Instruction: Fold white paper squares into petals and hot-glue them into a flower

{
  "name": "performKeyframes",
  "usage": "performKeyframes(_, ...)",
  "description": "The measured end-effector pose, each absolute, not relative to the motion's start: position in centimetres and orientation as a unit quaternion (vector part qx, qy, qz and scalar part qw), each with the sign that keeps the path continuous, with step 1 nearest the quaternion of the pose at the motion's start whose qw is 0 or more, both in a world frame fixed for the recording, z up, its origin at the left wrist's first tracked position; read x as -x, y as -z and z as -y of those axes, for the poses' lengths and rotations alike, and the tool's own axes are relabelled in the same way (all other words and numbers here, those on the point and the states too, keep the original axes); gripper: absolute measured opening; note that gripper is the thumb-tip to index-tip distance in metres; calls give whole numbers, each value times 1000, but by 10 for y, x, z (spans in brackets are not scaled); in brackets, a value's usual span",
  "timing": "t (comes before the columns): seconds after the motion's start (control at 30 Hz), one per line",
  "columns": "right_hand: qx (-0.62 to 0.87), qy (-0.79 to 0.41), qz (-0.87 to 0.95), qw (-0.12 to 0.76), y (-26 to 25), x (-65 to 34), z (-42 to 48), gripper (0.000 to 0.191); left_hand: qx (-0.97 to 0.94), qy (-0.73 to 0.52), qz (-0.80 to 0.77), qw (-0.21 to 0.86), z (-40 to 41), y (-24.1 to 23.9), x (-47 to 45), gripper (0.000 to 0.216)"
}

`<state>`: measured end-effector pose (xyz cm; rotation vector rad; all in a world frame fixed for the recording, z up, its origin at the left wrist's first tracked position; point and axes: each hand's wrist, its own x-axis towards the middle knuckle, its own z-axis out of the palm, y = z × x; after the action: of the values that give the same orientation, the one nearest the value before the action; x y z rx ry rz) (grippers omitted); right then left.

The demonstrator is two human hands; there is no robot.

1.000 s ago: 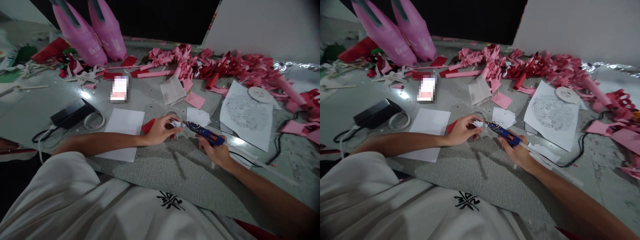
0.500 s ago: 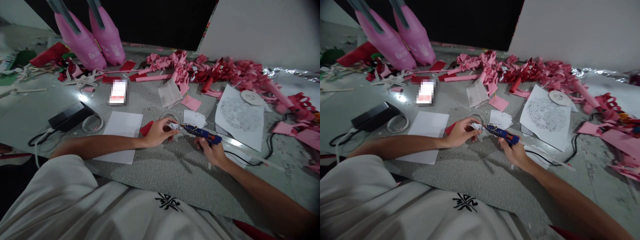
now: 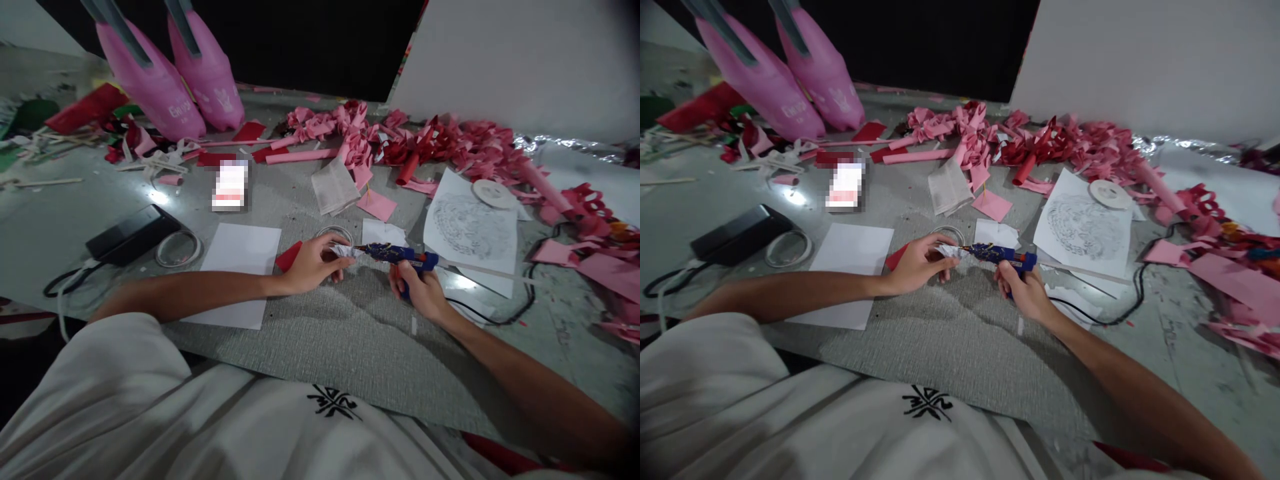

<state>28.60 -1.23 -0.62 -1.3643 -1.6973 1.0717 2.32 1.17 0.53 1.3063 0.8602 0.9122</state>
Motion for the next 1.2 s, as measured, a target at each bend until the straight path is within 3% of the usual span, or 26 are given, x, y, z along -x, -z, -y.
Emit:
performKeyframes(0.2,512,-453,632,365,6,-287,12,58,-561,-401,-371,622,-13,-2,-24,48)
performKeyframes(0.37,528,-436,654,322,10,-292,13,62,-558,-401,-366,628,-14,0,-24,45)
performKeyframes(0.57,523,-466,618,358,15,-291,12,63,-561,-405,-367,622,-13,-2,-24,48)
performKeyframes(0.9,509,-484,613,361,11,-290,12,51,-567,-406,-371,613,-13,-3,-23,45)
performKeyframes(1.1,498,-520,588,369,9,-291,12,54,-569,-405,-371,612,-13,-3,-23,46)
performKeyframes(1.2,473,-568,572,354,4,-293,10,65,-574,-403,-372,608,-13,-2,-23,44)
